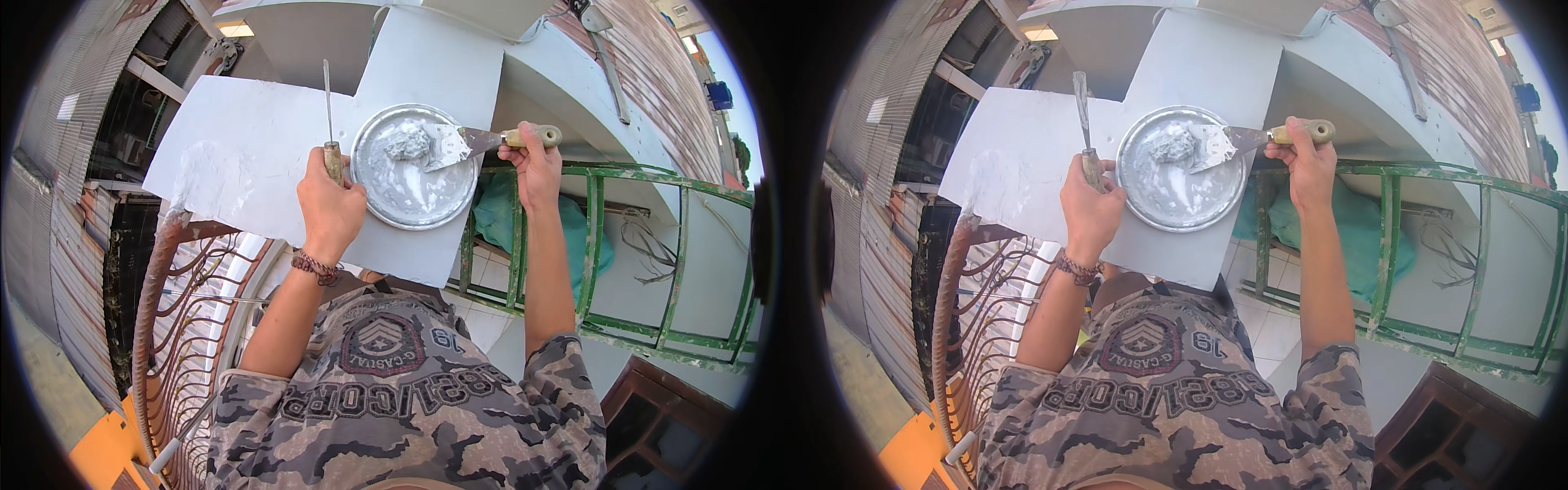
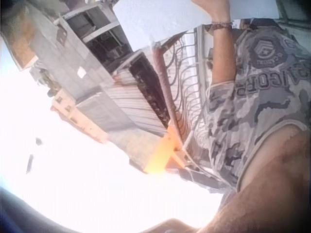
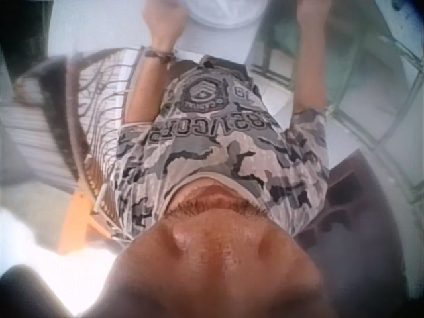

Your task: The person uses two putty knives to scoop white plaster from a metal tray and applies it to a white wall and ceiling area. They repeatedly transfer plaster between the knives and spread it on the surface while standing on a tiled balcony.

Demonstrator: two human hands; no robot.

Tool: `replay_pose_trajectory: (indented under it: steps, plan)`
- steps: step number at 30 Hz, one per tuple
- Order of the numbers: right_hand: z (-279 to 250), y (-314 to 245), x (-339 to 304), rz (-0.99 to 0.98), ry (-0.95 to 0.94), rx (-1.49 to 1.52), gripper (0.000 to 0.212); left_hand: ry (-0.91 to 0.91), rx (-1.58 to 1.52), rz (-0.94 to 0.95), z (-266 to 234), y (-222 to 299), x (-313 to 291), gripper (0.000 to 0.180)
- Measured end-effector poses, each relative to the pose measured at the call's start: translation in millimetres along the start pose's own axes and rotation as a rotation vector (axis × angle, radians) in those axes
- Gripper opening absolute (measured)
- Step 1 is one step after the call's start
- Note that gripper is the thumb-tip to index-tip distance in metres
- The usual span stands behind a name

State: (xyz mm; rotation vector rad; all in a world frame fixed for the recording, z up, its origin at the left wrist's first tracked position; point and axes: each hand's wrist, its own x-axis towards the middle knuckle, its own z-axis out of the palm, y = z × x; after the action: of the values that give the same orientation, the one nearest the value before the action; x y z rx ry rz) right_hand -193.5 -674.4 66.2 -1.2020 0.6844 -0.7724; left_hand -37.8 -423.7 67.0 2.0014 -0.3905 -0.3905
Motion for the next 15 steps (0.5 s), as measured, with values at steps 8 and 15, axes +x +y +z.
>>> replay_pose_trajectory:
  steps: [8,15]
  plan:
    - [24.0,-15.1,58.6,0.067,-0.317,-0.149,0.028,0.061,-0.088,-0.004,3.4,-6.7,6.8,0.029]
    - [36.3,-13.2,80.0,0.059,-0.437,-0.144,0.028,0.087,-0.13,0.039,-3.0,-2.6,13.4,0.031]
